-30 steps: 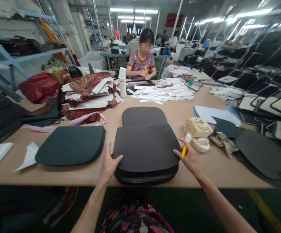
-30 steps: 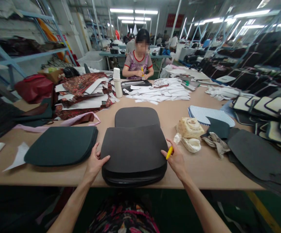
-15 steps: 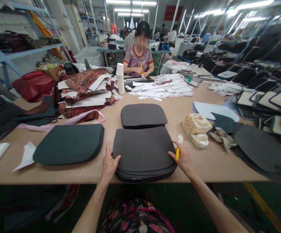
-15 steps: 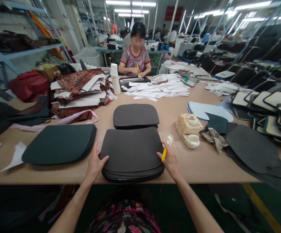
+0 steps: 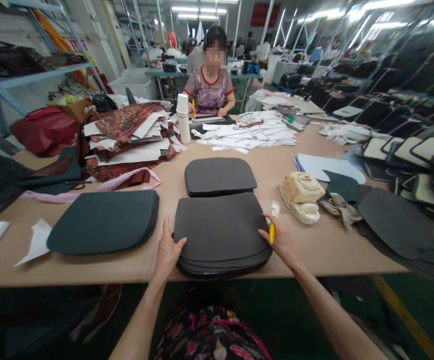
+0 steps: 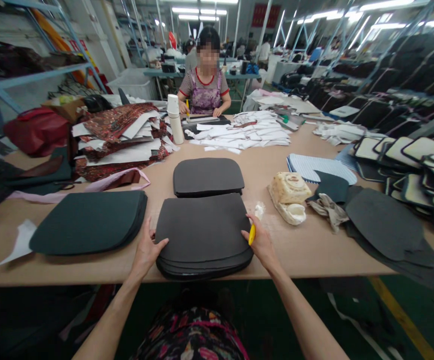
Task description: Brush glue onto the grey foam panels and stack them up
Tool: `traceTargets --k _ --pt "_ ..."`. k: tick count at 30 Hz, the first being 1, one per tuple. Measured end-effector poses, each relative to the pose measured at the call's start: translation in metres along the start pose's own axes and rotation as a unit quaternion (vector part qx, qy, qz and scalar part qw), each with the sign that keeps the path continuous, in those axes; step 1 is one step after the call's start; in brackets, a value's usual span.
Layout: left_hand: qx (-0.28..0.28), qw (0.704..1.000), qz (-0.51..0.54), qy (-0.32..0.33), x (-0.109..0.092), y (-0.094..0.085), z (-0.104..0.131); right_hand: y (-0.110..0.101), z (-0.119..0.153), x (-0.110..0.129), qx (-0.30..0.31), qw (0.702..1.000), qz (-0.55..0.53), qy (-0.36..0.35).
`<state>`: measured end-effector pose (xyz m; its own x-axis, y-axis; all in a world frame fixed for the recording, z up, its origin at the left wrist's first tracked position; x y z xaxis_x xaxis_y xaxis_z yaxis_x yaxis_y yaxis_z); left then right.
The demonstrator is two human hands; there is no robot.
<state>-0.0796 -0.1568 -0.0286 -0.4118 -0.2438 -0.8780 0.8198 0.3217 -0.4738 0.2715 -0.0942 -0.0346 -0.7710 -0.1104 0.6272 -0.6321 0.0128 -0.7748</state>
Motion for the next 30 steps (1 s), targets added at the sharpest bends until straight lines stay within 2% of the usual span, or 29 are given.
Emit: traceTargets --k 9,14,18,30 --pt "0.012 1.000 0.005 0.001 0.006 0.002 0.000 0.001 0.000 -0.002 0.009 1.000 0.011 -0.005" --pt "0.022 0.999 -0.036 0.014 0.003 0.003 0.000 0.004 0.000 0.003 -0.001 0.999 0.025 -0.021" --pt "0.019 0.997 -0.074 0.016 0.002 0.003 -0.001 0.001 -0.002 0.005 -0.008 1.000 0.025 -0.009" --pt "0.015 0.998 -0.066 0.013 0.008 0.005 -0.007 -0.007 -0.003 0.005 0.013 1.000 -0.006 0.008"
Point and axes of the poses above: each hand's wrist, its own z-axis away from the middle knuckle, its own y-axis out of the palm, x = y × z, the point moved 4 cm from there along -z, towards the middle knuckle, and after that the axes turned 4 degrees about z, right-handed, at the moved point
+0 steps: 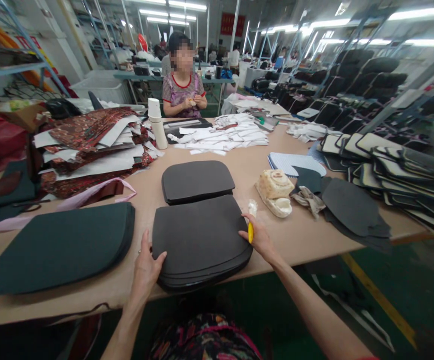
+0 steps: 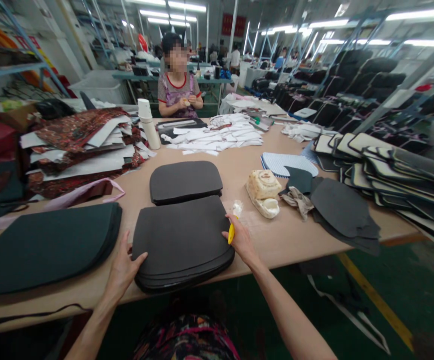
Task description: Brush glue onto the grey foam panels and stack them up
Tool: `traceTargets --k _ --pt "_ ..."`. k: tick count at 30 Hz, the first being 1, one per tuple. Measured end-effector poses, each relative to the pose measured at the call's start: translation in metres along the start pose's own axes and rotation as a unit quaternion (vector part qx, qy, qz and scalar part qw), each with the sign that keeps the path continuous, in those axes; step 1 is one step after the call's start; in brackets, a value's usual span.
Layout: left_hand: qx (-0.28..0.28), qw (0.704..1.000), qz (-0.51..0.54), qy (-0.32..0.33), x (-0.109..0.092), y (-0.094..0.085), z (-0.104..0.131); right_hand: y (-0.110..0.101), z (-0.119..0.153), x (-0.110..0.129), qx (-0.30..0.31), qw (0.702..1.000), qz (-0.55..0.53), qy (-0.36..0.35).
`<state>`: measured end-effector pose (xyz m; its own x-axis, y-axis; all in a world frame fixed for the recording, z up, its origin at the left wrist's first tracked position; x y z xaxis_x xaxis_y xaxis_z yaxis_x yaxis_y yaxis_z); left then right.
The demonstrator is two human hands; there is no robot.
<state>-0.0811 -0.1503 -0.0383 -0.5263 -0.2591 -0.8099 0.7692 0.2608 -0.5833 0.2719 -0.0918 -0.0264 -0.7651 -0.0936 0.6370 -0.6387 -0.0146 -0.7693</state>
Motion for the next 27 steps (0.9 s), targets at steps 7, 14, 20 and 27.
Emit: traceTargets --k 7,14,20,27 --pt "0.000 1.000 0.003 0.016 -0.002 0.000 0.000 0.000 0.002 -0.002 0.004 1.000 -0.022 -0.006" --pt "0.004 1.000 0.004 0.003 -0.001 0.000 0.001 0.008 0.003 -0.008 -0.021 0.997 0.057 -0.050" --pt "-0.001 1.000 0.014 0.022 -0.008 -0.001 0.011 0.002 0.011 -0.006 -0.101 0.968 0.221 -0.064" --pt "-0.013 0.999 0.013 0.026 -0.011 -0.002 0.016 0.028 0.029 0.016 -0.041 0.981 0.087 -0.167"
Point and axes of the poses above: each hand's wrist, its own z-axis away from the middle knuckle, its own y-axis out of the palm, x = y × z, the point moved 4 cm from there along -z, towards the middle knuckle, and after that the axes turned 4 degrees about z, right-handed, at the moved point
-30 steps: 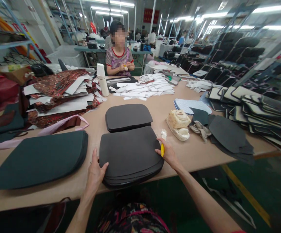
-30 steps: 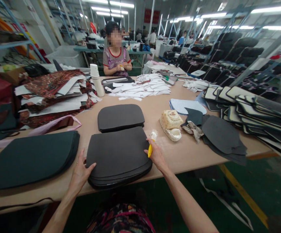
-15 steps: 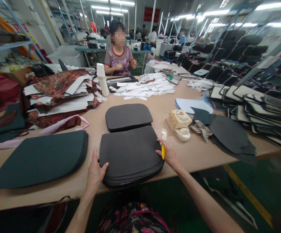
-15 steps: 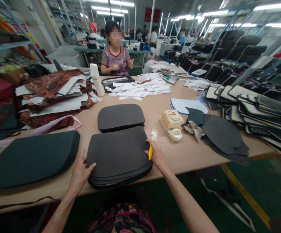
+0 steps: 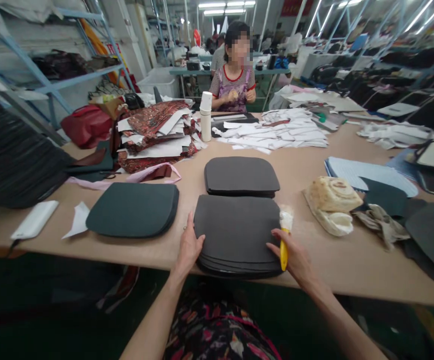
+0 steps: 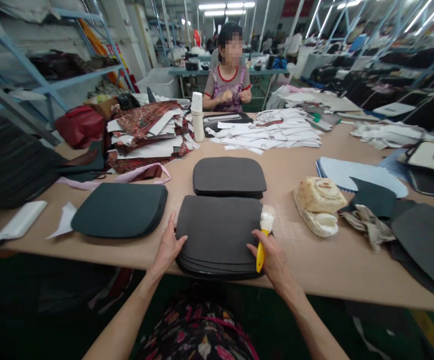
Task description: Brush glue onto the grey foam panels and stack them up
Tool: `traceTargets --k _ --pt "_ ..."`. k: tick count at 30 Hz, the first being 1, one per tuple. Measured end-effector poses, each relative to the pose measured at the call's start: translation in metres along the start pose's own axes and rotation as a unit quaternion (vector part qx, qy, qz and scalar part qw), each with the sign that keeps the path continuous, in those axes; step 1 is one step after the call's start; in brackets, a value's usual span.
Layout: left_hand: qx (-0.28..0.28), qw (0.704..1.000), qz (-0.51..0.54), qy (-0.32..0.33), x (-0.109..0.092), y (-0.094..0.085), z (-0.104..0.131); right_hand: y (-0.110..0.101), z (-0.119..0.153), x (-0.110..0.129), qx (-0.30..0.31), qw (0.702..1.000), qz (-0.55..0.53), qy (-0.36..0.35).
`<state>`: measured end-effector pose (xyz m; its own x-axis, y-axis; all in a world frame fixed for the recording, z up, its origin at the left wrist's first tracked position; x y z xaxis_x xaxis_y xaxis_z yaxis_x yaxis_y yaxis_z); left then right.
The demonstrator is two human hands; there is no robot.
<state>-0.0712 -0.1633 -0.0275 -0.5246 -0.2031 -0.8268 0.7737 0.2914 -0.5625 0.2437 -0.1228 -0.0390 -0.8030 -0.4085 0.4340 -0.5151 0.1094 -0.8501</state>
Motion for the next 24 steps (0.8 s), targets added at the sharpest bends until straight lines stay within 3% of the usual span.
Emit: traceTargets --k 8,12,17,21,24 --pt "0.019 1.000 0.009 -0.024 0.003 -0.001 -0.002 0.015 0.008 -0.002 0.021 1.000 -0.015 -0.003" --pt "0.002 0.999 -0.018 0.028 0.004 -0.001 -0.002 0.014 0.008 -0.001 0.015 1.000 -0.022 0.013" --pt "-0.028 0.986 -0.143 0.078 -0.006 -0.004 0.000 0.012 0.008 0.004 -0.002 0.999 -0.035 0.028" --pt "0.017 0.978 -0.153 0.139 -0.014 0.003 0.000 0.011 0.008 0.005 -0.014 0.998 -0.045 0.047" --pt "0.046 0.974 -0.138 0.173 -0.009 0.010 -0.001 0.012 0.012 0.006 -0.024 0.997 -0.054 0.044"
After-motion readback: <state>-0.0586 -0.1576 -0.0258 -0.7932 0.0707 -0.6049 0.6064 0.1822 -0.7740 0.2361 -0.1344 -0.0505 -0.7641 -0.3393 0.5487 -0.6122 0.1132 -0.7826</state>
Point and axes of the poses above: each hand's wrist, its own z-axis away from the middle knuckle, its own y-axis out of the palm, x = y × z, the point moved 4 cm from there along -z, towards the middle knuckle, and after that the axes turned 4 degrees about z, right-handed, at the moved point
